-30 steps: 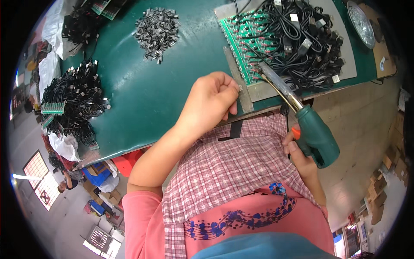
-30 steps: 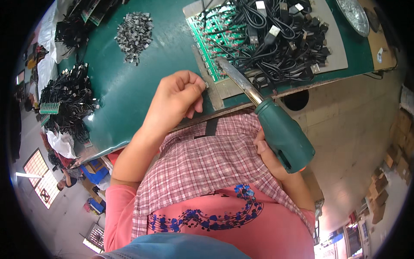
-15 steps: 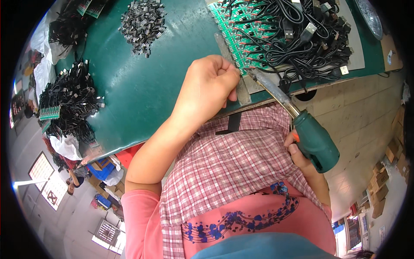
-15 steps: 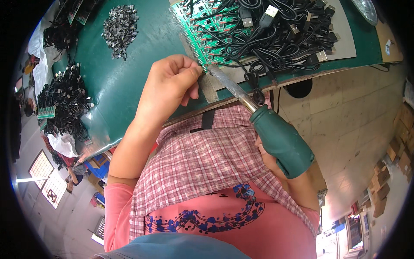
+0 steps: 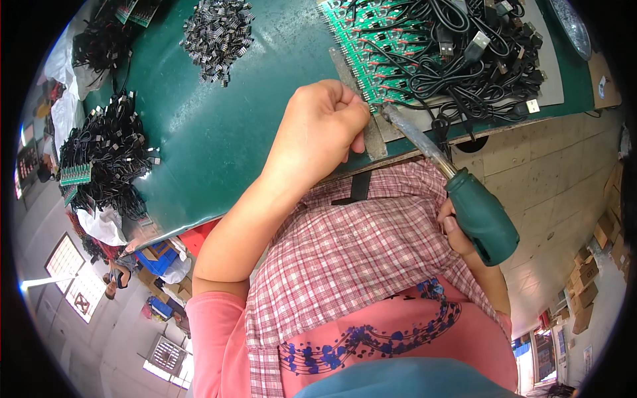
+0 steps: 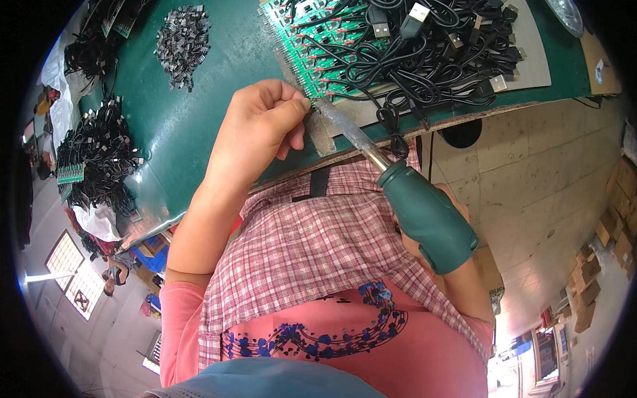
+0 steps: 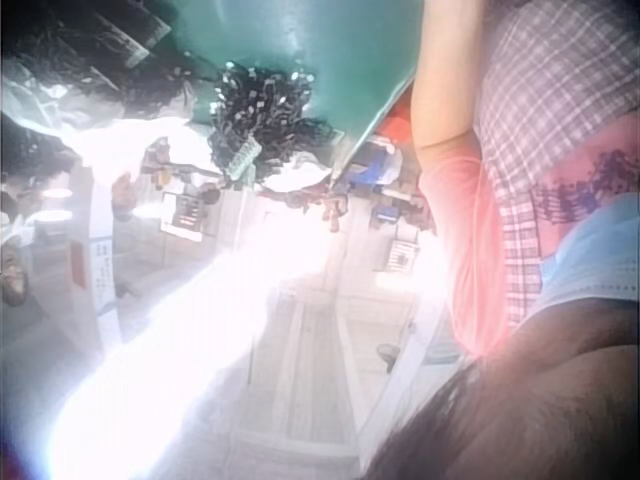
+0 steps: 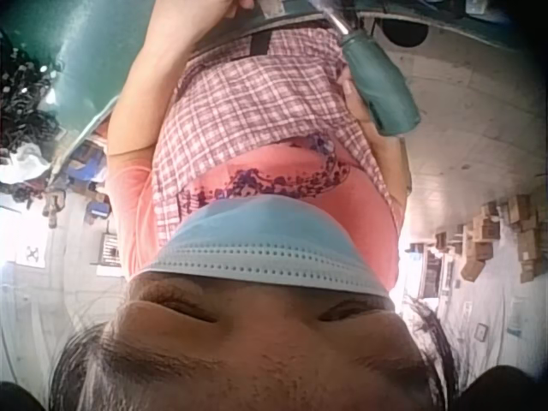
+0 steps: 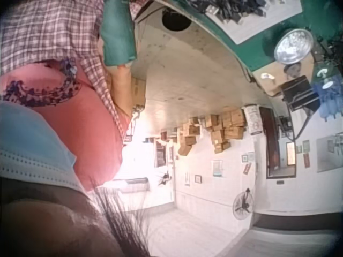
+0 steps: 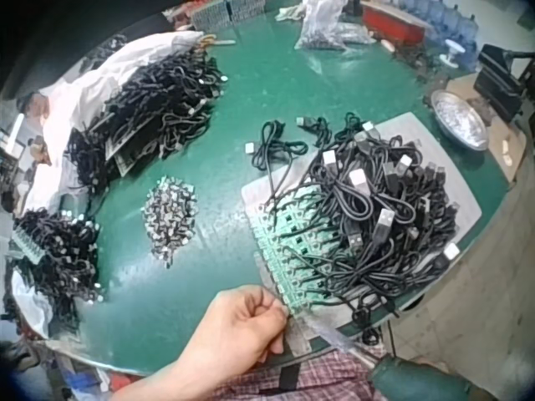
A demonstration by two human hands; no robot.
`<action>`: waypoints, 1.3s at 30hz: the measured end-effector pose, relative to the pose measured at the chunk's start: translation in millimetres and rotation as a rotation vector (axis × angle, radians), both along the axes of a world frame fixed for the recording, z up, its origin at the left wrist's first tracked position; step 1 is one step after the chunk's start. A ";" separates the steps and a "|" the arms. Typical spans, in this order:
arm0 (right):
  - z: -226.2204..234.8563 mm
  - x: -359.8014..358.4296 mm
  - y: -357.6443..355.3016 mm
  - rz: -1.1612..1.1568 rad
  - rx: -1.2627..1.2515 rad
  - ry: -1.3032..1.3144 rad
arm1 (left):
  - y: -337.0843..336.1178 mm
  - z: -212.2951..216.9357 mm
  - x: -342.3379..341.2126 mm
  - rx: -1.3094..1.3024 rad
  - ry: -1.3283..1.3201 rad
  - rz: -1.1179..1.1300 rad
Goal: The person picks up electronic components one at a time from a pile, places them onto a circuit board panel, and solders them using a soldering iron.
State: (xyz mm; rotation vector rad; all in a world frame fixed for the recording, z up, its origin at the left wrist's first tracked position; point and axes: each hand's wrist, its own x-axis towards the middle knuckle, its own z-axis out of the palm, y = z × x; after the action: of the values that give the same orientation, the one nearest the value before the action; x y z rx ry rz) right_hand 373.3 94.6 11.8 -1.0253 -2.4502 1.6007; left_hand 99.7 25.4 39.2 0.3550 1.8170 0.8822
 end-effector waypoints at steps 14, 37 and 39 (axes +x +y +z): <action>-7.9 11.7 -3.8 0.054 0.090 -0.009 | 0.1 0.5 -0.6 0.016 0.015 0.015; -15.4 9.4 -0.8 0.096 0.329 0.037 | -1.9 -3.9 -1.7 0.028 0.018 -0.009; -14.8 14.8 -4.1 0.057 0.216 0.025 | -2.2 -4.7 -2.1 0.028 0.025 -0.016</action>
State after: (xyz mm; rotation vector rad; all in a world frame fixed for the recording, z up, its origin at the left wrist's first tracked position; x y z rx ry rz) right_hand 388.1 90.4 -2.9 -0.9050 -2.5869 1.3156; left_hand 97.5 23.2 34.4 0.3995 1.8240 0.8971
